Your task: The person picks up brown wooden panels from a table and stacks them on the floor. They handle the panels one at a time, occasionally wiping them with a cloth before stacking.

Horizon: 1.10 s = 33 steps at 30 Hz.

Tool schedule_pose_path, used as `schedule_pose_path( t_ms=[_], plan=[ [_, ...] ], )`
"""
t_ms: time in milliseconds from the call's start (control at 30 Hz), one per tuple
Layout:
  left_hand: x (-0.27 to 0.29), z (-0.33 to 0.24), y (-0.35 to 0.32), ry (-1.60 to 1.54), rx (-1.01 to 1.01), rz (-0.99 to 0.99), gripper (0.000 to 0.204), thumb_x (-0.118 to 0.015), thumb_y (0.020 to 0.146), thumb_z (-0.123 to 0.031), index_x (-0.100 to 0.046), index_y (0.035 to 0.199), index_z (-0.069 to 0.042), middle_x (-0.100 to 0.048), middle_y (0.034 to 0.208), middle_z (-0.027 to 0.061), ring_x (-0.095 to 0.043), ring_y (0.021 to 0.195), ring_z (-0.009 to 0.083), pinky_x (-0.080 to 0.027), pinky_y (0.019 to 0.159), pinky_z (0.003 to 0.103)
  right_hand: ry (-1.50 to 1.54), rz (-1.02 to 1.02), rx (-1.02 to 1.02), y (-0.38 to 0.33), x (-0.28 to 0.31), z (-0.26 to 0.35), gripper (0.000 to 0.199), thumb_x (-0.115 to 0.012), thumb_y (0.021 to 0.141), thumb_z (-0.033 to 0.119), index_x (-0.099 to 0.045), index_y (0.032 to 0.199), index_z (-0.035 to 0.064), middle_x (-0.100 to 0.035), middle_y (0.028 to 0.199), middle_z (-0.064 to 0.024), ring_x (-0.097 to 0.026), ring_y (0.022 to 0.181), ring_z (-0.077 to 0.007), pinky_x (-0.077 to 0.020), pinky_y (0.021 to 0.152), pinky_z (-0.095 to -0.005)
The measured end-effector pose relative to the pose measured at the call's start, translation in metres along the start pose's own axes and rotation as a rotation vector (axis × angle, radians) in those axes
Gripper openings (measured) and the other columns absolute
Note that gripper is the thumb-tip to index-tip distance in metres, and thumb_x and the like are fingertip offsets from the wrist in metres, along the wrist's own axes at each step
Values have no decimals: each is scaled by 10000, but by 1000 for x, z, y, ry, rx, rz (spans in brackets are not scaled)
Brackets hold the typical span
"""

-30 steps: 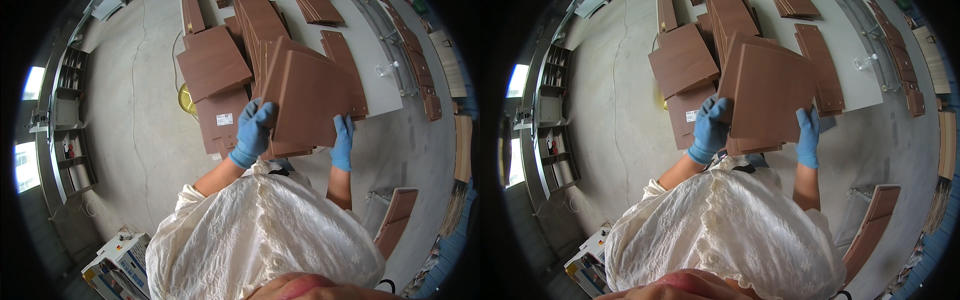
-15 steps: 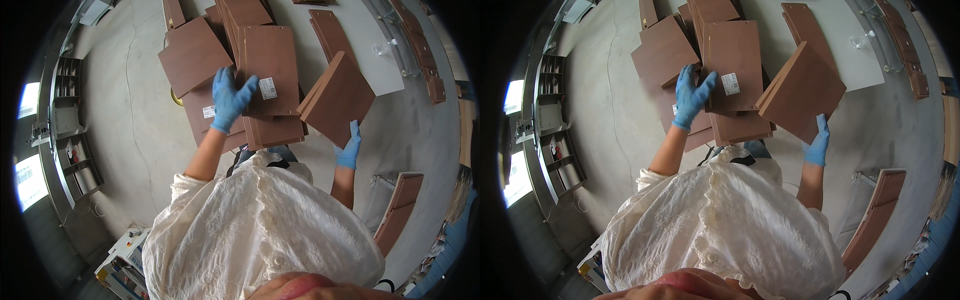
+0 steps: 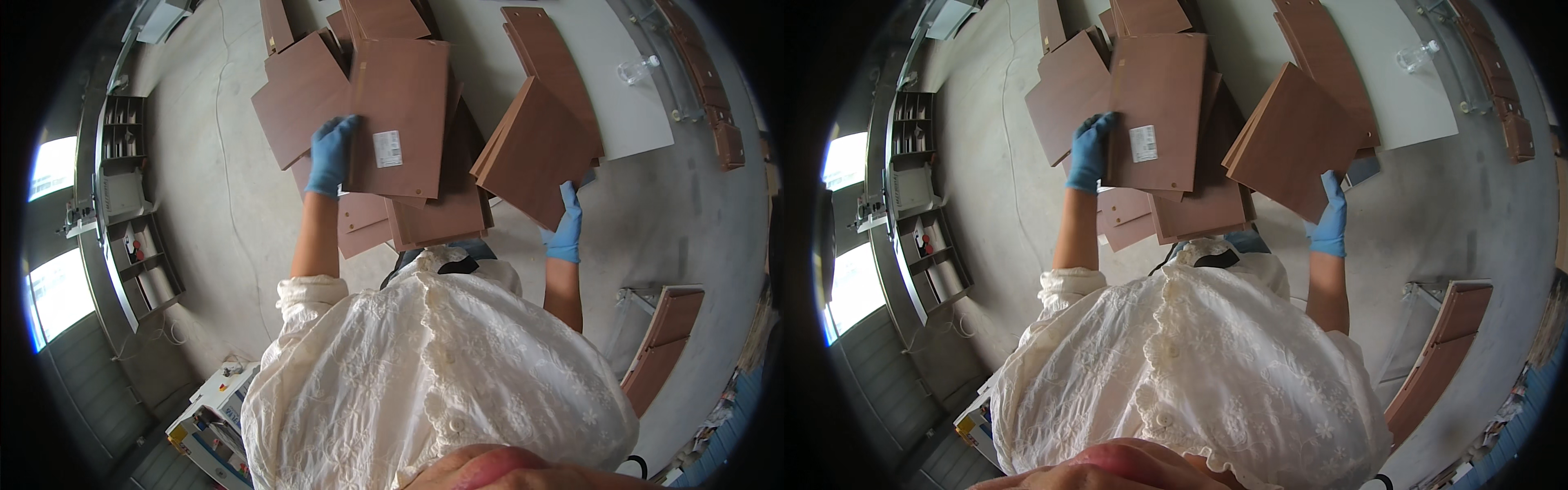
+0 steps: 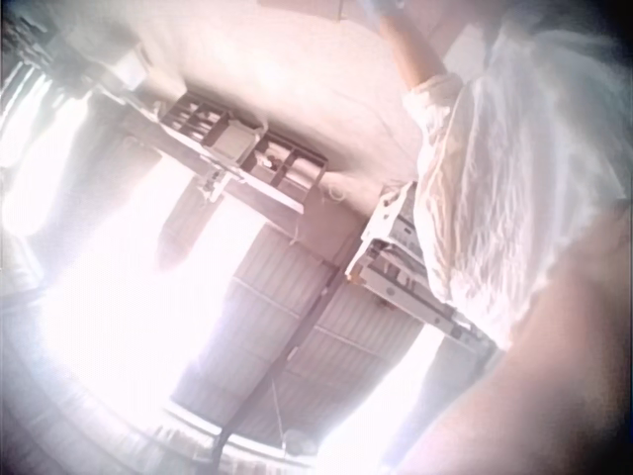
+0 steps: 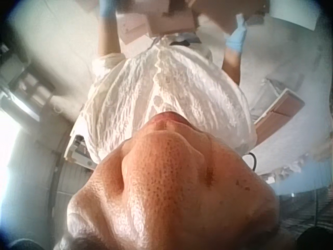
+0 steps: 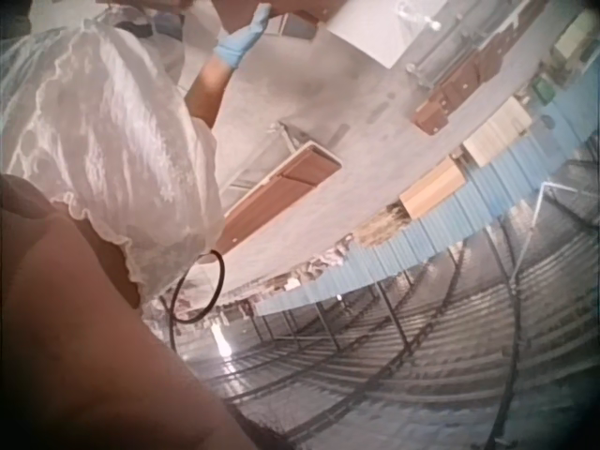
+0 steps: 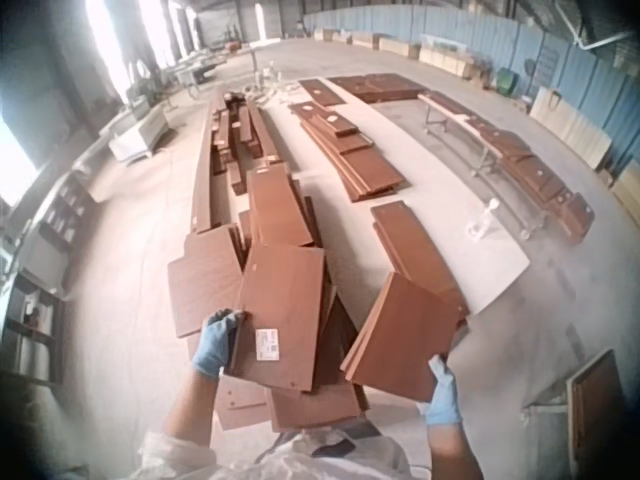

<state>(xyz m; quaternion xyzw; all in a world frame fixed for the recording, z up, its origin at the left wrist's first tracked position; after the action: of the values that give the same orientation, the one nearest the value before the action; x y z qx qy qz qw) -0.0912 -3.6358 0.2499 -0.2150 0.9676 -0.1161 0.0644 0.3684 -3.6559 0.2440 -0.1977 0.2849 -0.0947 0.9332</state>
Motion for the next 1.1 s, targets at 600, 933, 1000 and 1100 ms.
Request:
schedule_pose_path(
  t_ms=[600, 933, 1000, 1100],
  plan=[
    [142, -21, 12, -197, -16, -546, 273, -769, 898, -273, -759, 1005, -22, -683, 857, 46, -621, 752, 174, -509, 676, 321, -24, 94, -115, 48, 5, 7, 599, -686, 979, 294, -477, 1480, 40, -569, 1409, -106, -578, 1263, -272, -501, 1044, -427],
    [127, -8, 10, -115, 24, -537, 224, -714, 925, -242, -761, 985, -32, -688, 866, 48, -614, 756, 165, -498, 688, 308, -104, 59, -170, 34, 7, 2, 621, -717, 950, 313, -496, 1457, 30, -595, 1387, -100, -600, 1237, -278, -514, 1036, -445],
    [119, -9, 6, -176, -198, -446, 230, -690, 932, -225, -758, 1021, -25, -698, 912, 34, -627, 838, 143, -506, 768, 292, -90, 29, -127, 29, 7, -4, 615, -720, 945, 303, -500, 1458, 45, -603, 1373, -88, -608, 1224, -266, -518, 1029, -437],
    [116, -9, 0, -211, -181, -377, 338, -683, 964, -263, -710, 1167, 5, -711, 1066, 57, -629, 971, 165, -497, 910, 311, -90, -18, -127, 19, -1, -17, 584, -707, 954, 297, -512, 1451, 62, -618, 1351, -74, -623, 1202, -242, -529, 1010, -410]
  ],
)
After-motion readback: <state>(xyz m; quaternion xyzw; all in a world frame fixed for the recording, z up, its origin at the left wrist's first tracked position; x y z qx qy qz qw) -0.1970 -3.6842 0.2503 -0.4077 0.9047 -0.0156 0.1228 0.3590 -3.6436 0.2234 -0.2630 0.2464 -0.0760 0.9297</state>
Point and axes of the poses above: each hand's wrist, its own y-axis towards the middle knuckle, its own x-axis out of the back of the hand, z = x × y, the point moved 1 cm from there along y, towards the middle knuckle
